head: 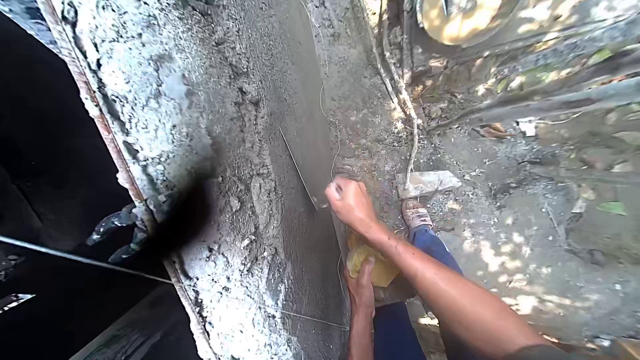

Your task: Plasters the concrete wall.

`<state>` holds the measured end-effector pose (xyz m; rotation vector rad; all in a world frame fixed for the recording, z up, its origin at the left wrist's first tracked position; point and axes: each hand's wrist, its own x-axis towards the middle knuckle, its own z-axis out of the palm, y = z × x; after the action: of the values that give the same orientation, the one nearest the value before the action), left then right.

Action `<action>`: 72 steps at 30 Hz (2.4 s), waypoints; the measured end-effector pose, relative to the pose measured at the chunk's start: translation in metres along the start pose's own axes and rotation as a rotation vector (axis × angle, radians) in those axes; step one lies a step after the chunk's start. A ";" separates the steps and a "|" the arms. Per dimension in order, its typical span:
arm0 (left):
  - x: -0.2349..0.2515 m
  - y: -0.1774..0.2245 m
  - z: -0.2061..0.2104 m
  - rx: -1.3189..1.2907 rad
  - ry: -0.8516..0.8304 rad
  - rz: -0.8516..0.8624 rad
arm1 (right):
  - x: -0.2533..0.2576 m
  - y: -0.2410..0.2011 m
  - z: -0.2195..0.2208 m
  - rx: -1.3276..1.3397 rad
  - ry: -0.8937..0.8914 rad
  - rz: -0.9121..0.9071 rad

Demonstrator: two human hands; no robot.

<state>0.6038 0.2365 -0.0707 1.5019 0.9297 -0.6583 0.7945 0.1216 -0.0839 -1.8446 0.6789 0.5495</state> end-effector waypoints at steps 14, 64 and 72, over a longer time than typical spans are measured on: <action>0.006 0.000 -0.001 0.041 -0.006 -0.008 | 0.066 0.003 -0.003 0.002 -0.034 0.011; 0.000 -0.029 0.004 0.068 -0.013 -0.054 | 0.025 0.051 0.034 -0.002 0.064 -0.016; 0.003 -0.030 0.004 0.066 -0.015 -0.033 | 0.068 0.045 0.033 0.001 0.081 -0.026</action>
<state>0.5800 0.2330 -0.0894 1.5406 0.9308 -0.7296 0.8120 0.1258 -0.1704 -1.8798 0.7081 0.4594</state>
